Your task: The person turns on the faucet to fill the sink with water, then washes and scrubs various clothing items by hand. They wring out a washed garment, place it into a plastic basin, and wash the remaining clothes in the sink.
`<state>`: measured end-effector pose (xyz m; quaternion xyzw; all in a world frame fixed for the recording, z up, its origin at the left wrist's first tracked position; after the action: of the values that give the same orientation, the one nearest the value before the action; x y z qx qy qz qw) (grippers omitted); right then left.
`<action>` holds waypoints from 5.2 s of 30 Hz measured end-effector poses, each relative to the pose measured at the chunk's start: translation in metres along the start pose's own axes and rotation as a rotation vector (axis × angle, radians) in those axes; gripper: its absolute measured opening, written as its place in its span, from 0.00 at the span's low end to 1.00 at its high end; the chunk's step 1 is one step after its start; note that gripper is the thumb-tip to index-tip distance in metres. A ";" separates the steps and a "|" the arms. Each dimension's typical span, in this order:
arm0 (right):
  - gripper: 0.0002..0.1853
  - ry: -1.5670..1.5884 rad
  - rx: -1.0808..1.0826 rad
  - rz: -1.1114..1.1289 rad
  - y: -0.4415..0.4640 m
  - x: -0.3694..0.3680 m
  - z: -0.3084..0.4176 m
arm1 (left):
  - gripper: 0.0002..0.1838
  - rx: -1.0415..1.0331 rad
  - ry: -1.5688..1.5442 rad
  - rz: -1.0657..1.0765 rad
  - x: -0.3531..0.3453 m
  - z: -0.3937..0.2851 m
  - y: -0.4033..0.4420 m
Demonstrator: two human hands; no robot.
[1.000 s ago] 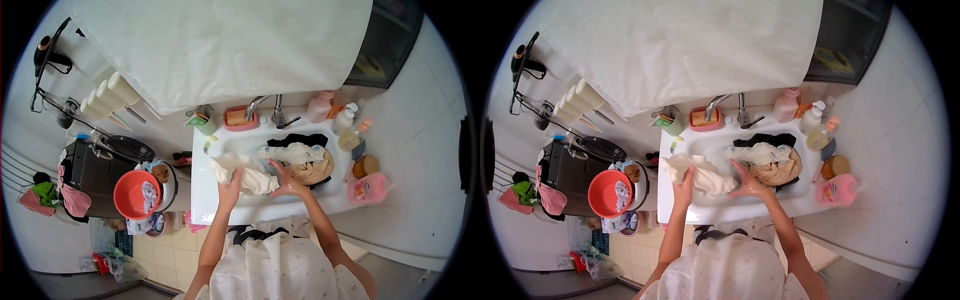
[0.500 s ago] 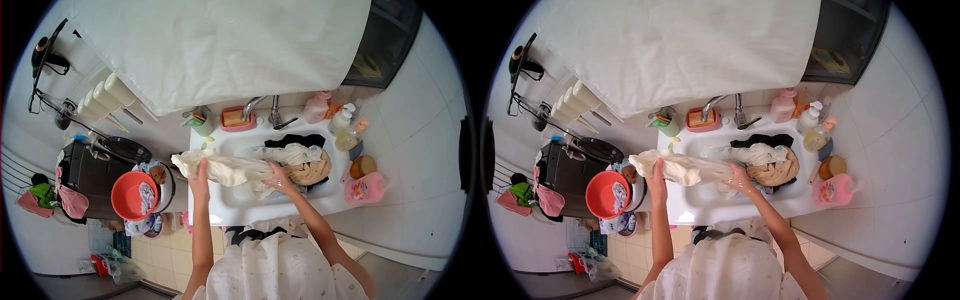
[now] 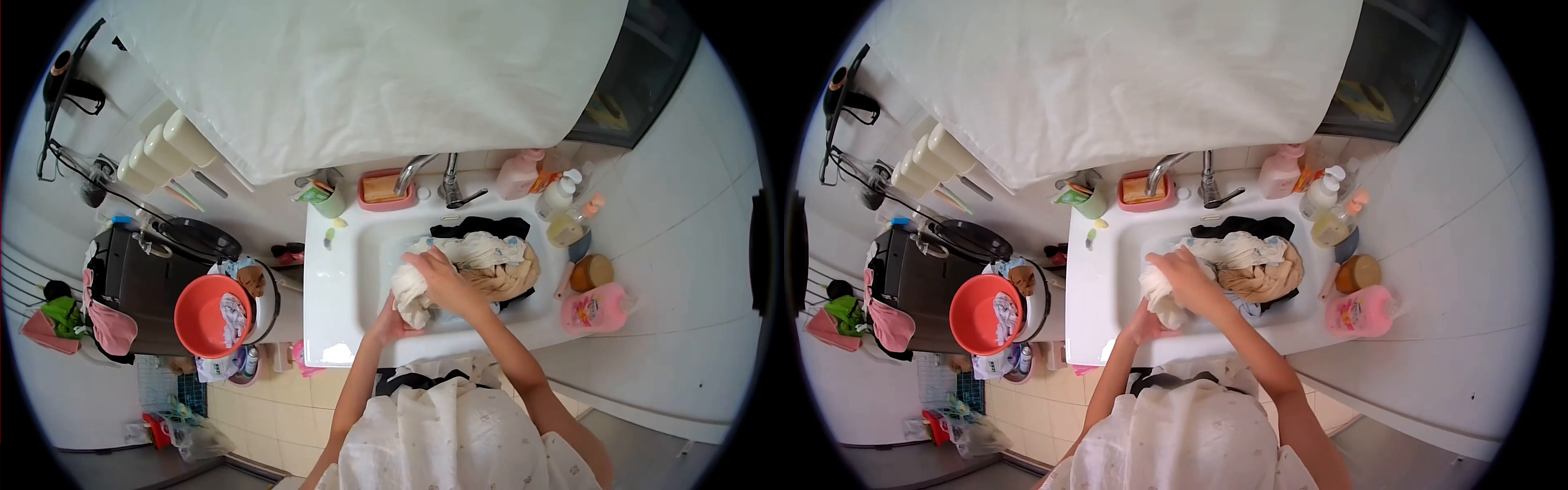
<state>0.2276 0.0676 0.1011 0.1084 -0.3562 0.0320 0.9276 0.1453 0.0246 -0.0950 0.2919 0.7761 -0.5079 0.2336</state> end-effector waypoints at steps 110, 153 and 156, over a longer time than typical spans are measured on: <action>0.42 0.009 -0.330 -0.432 -0.052 -0.083 -0.107 | 0.13 -0.907 -0.411 -0.784 0.039 -0.084 -0.008; 0.25 1.354 -0.496 -0.285 -0.006 -0.096 -0.111 | 0.19 0.046 -0.350 0.189 -0.019 -0.028 0.007; 0.24 1.028 -0.541 -0.352 -0.007 -0.089 -0.116 | 0.12 0.035 -0.024 0.010 -0.011 -0.028 0.010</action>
<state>0.2386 0.0888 -0.0434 -0.1034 0.1652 -0.1654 0.9668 0.1587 0.0513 -0.0836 0.2938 0.7628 -0.5234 0.2403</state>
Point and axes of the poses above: each hand's wrist, its own y-axis towards the middle knuckle, its own x-axis out of the back of the hand, z = x × y, the point moved 10 cm from there along y, towards the middle knuckle
